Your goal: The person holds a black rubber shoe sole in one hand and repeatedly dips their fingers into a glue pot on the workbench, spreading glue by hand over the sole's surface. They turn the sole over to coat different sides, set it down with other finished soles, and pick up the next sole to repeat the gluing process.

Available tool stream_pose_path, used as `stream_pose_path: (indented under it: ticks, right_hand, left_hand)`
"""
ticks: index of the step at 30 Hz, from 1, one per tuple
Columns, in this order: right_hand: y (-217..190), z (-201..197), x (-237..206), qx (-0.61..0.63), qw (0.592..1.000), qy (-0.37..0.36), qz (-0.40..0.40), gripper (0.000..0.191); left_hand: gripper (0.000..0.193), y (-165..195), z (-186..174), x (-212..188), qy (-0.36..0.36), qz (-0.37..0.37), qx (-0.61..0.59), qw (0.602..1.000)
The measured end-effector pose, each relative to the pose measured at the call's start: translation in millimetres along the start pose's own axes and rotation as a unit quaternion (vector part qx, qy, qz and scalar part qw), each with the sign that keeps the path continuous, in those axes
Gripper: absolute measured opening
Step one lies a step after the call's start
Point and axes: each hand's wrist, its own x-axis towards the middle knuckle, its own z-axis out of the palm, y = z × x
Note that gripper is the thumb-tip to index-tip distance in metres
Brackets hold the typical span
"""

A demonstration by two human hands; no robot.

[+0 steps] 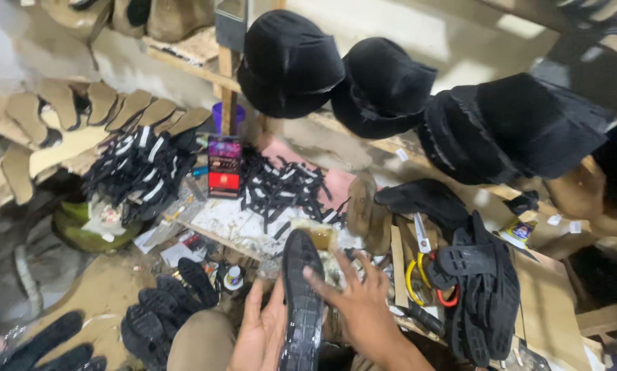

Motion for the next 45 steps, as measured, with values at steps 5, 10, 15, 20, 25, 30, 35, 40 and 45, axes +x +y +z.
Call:
stream_pose_path:
  ticks: [5, 10, 15, 20, 25, 30, 35, 40, 45]
  right_hand:
    - [5.4, -19.4, 2.9, 0.024, 0.994, 0.076, -0.075, 0.091]
    - [14.4, -38.5, 23.6, -0.014, 0.997, -0.068, 0.034, 0.11]
    - [2.0, -18.0, -18.2, 0.044, 0.983, -0.007, -0.177, 0.085]
    - [4.0, 4.7, -33.8, -0.009, 0.983, 0.087, -0.162, 0.061]
    - [-1.7, -1.6, -23.1, 0.034, 0.981, 0.05, -0.183, 0.06]
    - [-6.3, -13.0, -30.4, -0.005, 0.983, 0.053, -0.176, 0.058]
    - [1.1, -11.3, -24.6, -0.052, 0.99, 0.117, -0.065, 0.067]
    - [-11.5, -14.8, -38.8, -0.036, 0.983, 0.068, -0.169, 0.062]
    - [-7.7, -10.4, -38.5, -0.012, 0.985, 0.111, -0.132, 0.053]
  left_hand:
    - [0.079, -9.2, -4.7, -0.9, -0.117, -0.012, -0.003, 0.993]
    - [0.083, -12.5, 1.3, -2.9, 0.04, -0.085, 0.026, 0.995]
    - [0.079, 5.1, 10.9, -9.9, 0.008, 0.008, 0.001, 1.0]
    - [0.078, 7.7, 22.4, -9.6, -0.119, 0.029, -0.082, 0.989]
    - [0.084, 4.1, 32.1, -7.1, 0.026, 0.035, 0.02, 0.999]
    - [0.082, 5.1, 37.9, -9.5, -0.022, 0.001, 0.002, 1.0]
    - [0.086, -3.4, 36.1, -9.0, 0.03, -0.036, 0.0, 0.999]
    - [0.086, -3.2, 29.8, -5.9, 0.018, 0.013, 0.012, 1.0]
    - [0.08, -0.2, 33.1, -7.9, -0.047, 0.002, -0.016, 0.999]
